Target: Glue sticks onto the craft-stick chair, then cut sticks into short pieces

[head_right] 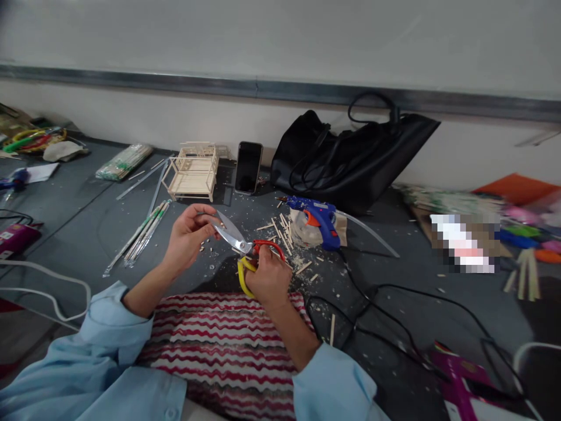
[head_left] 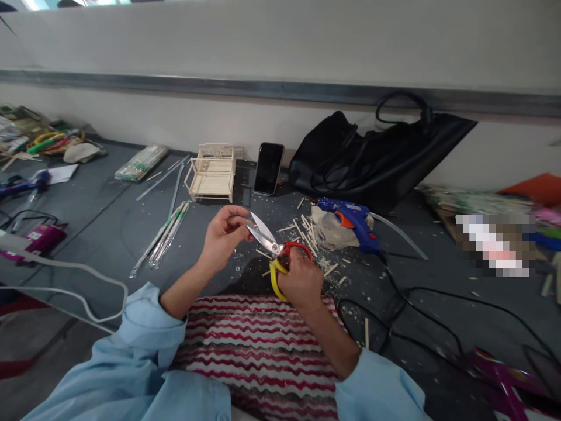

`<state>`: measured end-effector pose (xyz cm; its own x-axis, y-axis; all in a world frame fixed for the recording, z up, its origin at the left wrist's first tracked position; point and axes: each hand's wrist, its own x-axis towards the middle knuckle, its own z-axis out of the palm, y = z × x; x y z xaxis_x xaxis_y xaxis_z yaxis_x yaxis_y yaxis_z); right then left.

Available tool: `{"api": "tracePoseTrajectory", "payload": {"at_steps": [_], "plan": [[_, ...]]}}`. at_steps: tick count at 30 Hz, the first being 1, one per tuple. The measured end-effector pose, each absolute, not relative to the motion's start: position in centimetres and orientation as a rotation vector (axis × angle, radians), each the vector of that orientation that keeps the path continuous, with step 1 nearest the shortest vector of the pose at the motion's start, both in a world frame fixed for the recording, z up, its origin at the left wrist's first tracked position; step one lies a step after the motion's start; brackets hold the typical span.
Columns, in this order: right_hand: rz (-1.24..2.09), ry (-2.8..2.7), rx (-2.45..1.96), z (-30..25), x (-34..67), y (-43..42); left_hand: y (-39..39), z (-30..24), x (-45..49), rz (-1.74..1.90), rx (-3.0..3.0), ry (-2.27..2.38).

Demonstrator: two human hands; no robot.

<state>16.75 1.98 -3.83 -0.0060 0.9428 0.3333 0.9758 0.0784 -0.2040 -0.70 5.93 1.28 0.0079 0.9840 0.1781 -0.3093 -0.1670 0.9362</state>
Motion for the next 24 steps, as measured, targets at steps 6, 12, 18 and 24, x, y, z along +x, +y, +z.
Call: {"api": "tracePoseTrajectory", "payload": {"at_steps": [6,12,18,24], "plan": [[-0.155,-1.971,-1.897,-3.93,16.73,1.95,5.94,1.24,-0.73,1.434,1.122,0.864],[-0.128,-2.006,-1.912,-3.72,16.71,1.94,5.89,1.49,-0.77,1.416,1.132,0.851],[-0.103,-2.038,-1.938,-3.37,16.6,1.85,5.84,1.57,-0.83,1.41,1.122,0.857],[-0.09,-2.054,-1.95,-3.42,16.6,1.71,5.85,1.8,-0.92,1.398,1.118,0.849]]}}
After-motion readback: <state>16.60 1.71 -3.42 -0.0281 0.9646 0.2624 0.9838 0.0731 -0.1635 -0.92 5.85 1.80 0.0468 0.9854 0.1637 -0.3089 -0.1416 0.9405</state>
